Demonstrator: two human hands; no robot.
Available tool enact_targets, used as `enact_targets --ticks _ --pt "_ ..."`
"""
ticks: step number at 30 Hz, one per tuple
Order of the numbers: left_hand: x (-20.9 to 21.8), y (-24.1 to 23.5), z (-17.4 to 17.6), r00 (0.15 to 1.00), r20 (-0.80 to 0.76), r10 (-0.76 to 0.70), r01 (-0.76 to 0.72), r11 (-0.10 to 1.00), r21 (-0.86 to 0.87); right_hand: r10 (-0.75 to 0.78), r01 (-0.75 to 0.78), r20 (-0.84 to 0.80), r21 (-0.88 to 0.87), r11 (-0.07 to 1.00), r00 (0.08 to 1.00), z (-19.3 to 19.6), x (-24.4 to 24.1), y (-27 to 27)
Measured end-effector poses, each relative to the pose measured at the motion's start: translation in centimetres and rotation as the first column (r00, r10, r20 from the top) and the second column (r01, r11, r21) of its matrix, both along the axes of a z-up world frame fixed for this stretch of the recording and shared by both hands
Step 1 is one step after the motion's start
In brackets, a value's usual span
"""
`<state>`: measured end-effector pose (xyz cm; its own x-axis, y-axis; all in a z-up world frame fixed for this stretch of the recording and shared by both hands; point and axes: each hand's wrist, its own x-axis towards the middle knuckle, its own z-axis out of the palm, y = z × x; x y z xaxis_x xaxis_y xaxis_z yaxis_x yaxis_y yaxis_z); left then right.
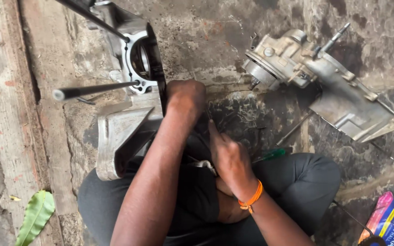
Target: The person sits on the ground and uses a metal file to smooth the surface of a disassembled engine casing. They repeatedly file the same area, occasionally lifting the file to inspect the surface.
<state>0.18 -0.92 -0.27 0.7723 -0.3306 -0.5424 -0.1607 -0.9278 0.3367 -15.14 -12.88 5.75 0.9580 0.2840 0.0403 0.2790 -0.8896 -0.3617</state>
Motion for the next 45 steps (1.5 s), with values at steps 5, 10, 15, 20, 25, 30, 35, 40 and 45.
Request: enact_targets --ticks 5,10,15,20,25,30,35,40,45 --pt "-0.1 -0.2 -0.4 1.0 0.017 0.011 -0.011 1.0 -0.018 -0.015 0.014 -0.064 -0.018 1.0 0.998 -0.3 0.2 0.6" --pt "-0.3 -0.6 0.0 0.999 0.04 0.004 -0.005 1.0 0.019 0.018 -0.019 -0.038 -0.027 0.999 0.999 -0.5 -0.3 -0.4" --pt "-0.3 -0.3 0.9 0.989 -0.061 -0.133 0.14 0.982 0.128 0.158 -0.132 0.187 -0.144 0.981 0.97 -1.9 -0.7 -0.4" --pt "0.1 -0.2 1.6 0.991 -0.075 -0.107 0.116 0.986 0.124 0.116 -0.108 0.036 -0.174 0.979 0.993 -2.2 -3.2 -1.4" --pt "-0.3 -0.3 0.2 1.0 0.023 0.006 -0.005 1.0 -0.014 0.073 -0.077 -0.028 -0.152 0.985 0.997 -0.7 -1.0 0.0" --pt "0.1 -0.6 -0.3 0.999 0.004 -0.033 0.033 0.998 0.051 0.124 -0.113 0.079 -0.131 0.985 0.989 -1.8 -4.1 -1.4" --pt "-0.3 -0.4 -1.5 0.999 0.037 0.029 -0.028 0.999 -0.026 0.09 -0.086 0.068 -0.06 0.994 0.994 -1.1 -1.6 -0.1" --pt "0.2 0.1 -0.4 1.0 0.016 -0.005 0.005 1.0 -0.01 0.118 -0.106 0.074 -0.147 0.984 0.99 -2.4 -3.8 -1.0" --pt "0.2 -1.0 -3.2 1.0 -0.021 0.002 -0.002 1.0 -0.017 0.085 -0.086 -0.026 -0.026 0.996 0.996 0.0 -0.3 0.4"
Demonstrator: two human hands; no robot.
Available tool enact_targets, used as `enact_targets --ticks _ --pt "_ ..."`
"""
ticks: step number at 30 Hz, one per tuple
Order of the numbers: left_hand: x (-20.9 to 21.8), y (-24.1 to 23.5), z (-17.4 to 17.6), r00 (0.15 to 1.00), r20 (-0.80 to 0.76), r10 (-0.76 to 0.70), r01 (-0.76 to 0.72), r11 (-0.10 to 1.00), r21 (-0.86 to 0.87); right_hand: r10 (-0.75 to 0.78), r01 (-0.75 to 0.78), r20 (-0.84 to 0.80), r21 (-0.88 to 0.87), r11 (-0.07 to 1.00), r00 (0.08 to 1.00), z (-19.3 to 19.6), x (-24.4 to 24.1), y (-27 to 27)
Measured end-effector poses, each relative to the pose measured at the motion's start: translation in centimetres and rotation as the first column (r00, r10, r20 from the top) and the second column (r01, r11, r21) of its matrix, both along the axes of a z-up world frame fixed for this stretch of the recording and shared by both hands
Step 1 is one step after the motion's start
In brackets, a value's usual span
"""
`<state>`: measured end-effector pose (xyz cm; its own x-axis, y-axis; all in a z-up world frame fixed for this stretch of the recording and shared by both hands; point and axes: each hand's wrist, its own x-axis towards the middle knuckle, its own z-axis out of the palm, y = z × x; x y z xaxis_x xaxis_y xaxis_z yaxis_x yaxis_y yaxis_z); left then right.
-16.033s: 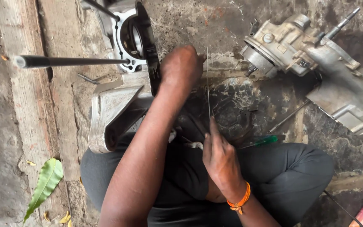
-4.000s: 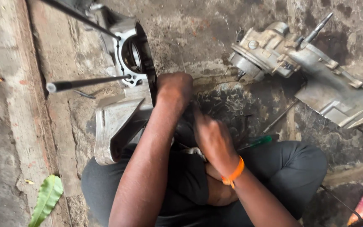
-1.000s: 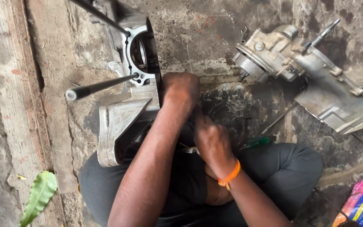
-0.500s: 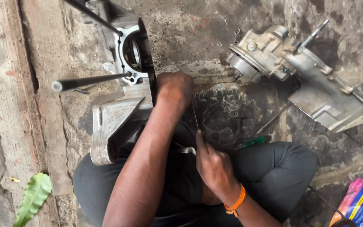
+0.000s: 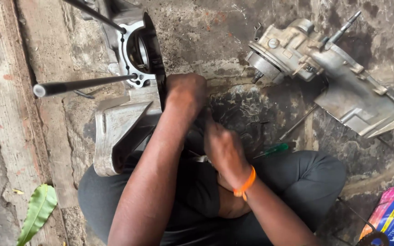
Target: The person sits on the ground and uses a metal file to smooth the surface of a disassembled engine casing. They repeatedly file the same area, occasionally lifting the file to inspect the surface.
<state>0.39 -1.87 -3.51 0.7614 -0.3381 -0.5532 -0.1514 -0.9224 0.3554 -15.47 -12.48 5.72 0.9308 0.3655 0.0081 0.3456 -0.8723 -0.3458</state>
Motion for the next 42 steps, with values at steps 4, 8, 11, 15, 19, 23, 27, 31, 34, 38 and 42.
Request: enact_targets --ticks 4,8,11,15,19,23,27,31,34,38,42 --pt "-0.1 0.6 0.9 0.992 0.123 -0.002 0.003 1.0 -0.005 0.039 -0.031 0.076 -0.097 0.995 0.996 -1.6 -2.9 -1.2" --pt "-0.2 0.3 0.5 0.996 0.083 0.037 -0.035 0.999 -0.027 -0.012 0.013 0.046 -0.014 1.0 0.999 -1.7 -0.8 -0.8" --pt "-0.1 0.5 -0.6 0.994 0.096 0.049 -0.044 0.997 -0.063 -0.035 0.035 0.056 0.003 0.999 0.998 -2.2 -1.9 -1.2" --pt "0.4 -0.6 -3.7 0.981 0.187 0.04 -0.033 0.999 -0.04 -0.026 0.022 0.071 0.051 0.998 0.997 -1.4 -1.8 -1.4" --pt "-0.2 0.5 -0.4 0.991 0.117 0.057 -0.049 0.996 -0.069 -0.098 0.107 -0.079 0.129 0.986 0.992 -2.0 0.0 -0.8" --pt "0.3 0.3 -0.1 0.986 0.166 0.028 -0.025 1.0 -0.017 -0.023 0.014 0.065 0.133 0.991 0.998 -1.4 -1.0 -0.7" --pt "-1.7 0.2 -0.4 0.989 0.146 0.019 -0.014 0.999 -0.039 0.027 -0.045 0.157 0.111 0.993 0.987 -2.9 0.1 -1.3" --pt "-0.7 1.0 0.1 0.981 0.191 0.015 -0.001 0.997 -0.071 0.032 -0.04 0.221 0.033 0.999 0.975 -1.7 -1.6 -1.1" --pt "0.6 1.0 -0.1 0.987 0.16 -0.007 0.012 0.999 -0.03 -0.06 0.062 0.035 -0.042 0.997 0.998 -2.9 -0.5 -1.2" --pt "0.0 1.4 1.4 0.995 0.093 -0.038 0.038 0.999 0.0 -0.064 0.059 -0.042 -0.128 0.99 0.997 -1.3 0.1 -0.3" --pt "0.1 1.2 0.9 0.994 0.11 -0.001 -0.001 1.0 0.026 0.066 -0.053 0.101 -0.128 0.99 0.993 0.0 -8.4 -2.8"
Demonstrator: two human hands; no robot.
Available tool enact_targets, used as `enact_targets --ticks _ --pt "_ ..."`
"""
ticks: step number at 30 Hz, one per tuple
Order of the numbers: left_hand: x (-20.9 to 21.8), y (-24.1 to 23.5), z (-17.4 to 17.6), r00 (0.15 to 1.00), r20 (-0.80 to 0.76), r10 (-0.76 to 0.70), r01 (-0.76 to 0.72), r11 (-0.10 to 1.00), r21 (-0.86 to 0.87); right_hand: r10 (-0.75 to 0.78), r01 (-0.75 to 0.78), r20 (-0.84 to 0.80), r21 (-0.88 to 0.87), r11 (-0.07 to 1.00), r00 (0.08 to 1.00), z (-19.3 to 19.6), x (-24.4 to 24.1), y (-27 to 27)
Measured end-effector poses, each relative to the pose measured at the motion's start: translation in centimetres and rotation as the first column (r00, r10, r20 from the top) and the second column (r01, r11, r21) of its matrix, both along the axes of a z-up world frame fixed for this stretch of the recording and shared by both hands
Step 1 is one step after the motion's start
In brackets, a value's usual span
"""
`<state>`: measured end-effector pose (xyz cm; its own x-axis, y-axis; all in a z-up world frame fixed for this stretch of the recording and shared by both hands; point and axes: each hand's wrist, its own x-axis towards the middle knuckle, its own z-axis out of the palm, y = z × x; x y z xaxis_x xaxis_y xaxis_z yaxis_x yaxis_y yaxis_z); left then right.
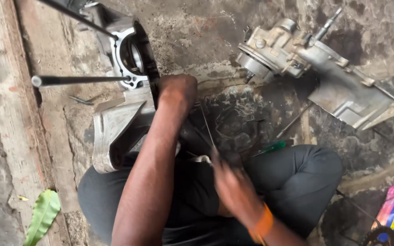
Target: The person sits on the ground and uses a metal file to smooth the surface of a disassembled engine casing. They repeatedly file the same area, occasionally lifting the file to inspect the surface.
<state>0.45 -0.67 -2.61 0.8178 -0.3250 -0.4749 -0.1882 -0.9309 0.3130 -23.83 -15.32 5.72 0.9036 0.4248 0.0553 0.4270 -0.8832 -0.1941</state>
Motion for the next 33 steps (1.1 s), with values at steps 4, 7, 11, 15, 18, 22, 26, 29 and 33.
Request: enact_targets --ticks 4,7,11,15,18,22,26,29,33 --pt "-0.4 0.5 2.6 0.998 -0.048 -0.034 0.034 0.999 0.0 -0.289 0.359 -0.448 0.076 0.93 0.846 2.0 -4.8 -5.4" --pt "-0.2 0.7 3.0 0.997 -0.066 -0.043 0.043 0.999 -0.005 -0.421 0.516 -0.424 0.134 0.846 0.802 5.1 -3.1 -6.6" --pt "-0.5 0.9 3.4 0.996 -0.085 -0.027 0.026 1.0 -0.014 -0.421 0.456 -0.202 0.175 0.873 0.884 5.2 0.7 -7.2" --pt "-0.9 1.1 4.1 0.997 -0.069 -0.03 0.028 0.999 -0.03 -0.278 0.295 -0.125 0.149 0.944 0.952 4.1 3.6 -6.6" --pt "-0.8 1.0 4.9 0.993 -0.106 -0.06 0.061 0.998 0.005 -0.274 0.297 -0.129 0.216 0.93 0.953 3.8 6.1 -6.0" --pt "-1.0 0.9 5.6 0.987 -0.151 -0.056 0.068 0.995 0.077 -0.269 0.307 -0.176 0.242 0.921 0.947 1.7 9.6 -5.3" --pt "-1.4 1.1 6.2 0.999 -0.042 -0.033 0.036 0.996 0.085 -0.231 0.289 -0.194 0.369 0.883 0.953 -2.4 10.3 -5.0" --pt "-1.6 1.0 6.9 0.998 -0.047 -0.038 0.043 0.993 0.109 -0.219 0.321 -0.259 0.468 0.823 0.941 -4.4 9.7 -5.2" --pt "-2.2 0.8 6.6 0.992 -0.045 -0.114 0.121 0.978 0.172 -0.229 0.405 -0.364 0.541 0.737 0.903 -5.2 9.6 -5.2"
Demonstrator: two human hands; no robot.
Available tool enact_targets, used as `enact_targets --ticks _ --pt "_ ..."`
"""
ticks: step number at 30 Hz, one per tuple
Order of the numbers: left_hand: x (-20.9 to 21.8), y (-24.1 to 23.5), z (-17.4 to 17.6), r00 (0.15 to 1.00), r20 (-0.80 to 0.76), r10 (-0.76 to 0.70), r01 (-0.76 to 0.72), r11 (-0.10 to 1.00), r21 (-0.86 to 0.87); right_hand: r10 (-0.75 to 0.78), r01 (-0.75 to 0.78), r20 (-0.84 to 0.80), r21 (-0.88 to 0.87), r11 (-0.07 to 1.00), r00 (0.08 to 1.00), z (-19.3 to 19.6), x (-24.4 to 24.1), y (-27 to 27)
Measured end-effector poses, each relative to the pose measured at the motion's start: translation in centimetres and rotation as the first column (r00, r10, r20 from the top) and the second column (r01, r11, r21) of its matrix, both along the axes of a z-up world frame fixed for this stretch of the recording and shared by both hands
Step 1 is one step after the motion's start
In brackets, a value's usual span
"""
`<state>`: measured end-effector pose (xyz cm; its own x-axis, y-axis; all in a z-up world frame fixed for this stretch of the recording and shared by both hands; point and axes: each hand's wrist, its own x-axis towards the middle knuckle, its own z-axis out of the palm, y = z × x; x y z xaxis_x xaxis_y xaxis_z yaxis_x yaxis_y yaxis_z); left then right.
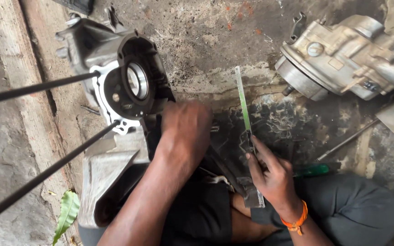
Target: The person sits on the ground and uses a metal file to smooth the surface of a disassembled engine casing. They repeatedly file the same area, occasionally lifting the file to inspect the surface.
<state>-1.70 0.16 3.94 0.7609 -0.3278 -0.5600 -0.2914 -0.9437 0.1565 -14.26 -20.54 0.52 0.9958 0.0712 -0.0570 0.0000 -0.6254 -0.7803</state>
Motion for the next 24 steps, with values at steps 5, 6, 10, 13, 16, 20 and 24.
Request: enact_targets --ticks 5,6,10,13,16,20,24 --pt "-0.2 0.1 1.8 0.995 -0.082 -0.047 0.049 0.999 0.018 0.004 -0.003 -0.025 0.038 0.999 1.0 0.0 0.2 0.0" --pt "-0.2 0.1 2.2 0.993 -0.096 -0.07 0.073 0.997 0.033 0.018 -0.017 -0.021 0.045 0.999 1.0 0.0 0.2 0.1" --pt "-0.7 0.2 2.5 0.995 -0.06 -0.081 0.084 0.995 0.049 0.037 -0.034 -0.057 0.041 0.999 0.998 0.0 0.2 -0.2" --pt "-0.2 0.3 3.4 0.993 -0.089 -0.077 0.079 0.997 0.016 0.043 -0.04 -0.097 0.032 0.999 0.994 -0.3 0.1 -0.5" --pt "0.1 0.4 3.8 0.958 -0.268 -0.106 0.126 0.99 0.057 0.081 -0.078 -0.057 0.058 0.995 0.995 -0.7 0.0 -0.6" --pt "0.1 0.6 3.8 0.981 -0.178 -0.08 0.083 0.997 0.006 0.104 -0.098 -0.083 0.071 0.993 0.991 -0.6 0.1 -0.7" --pt "0.3 0.5 3.7 0.987 -0.134 -0.084 0.083 0.996 -0.015 0.076 -0.065 -0.217 0.056 0.996 0.973 -0.7 0.1 -0.8"
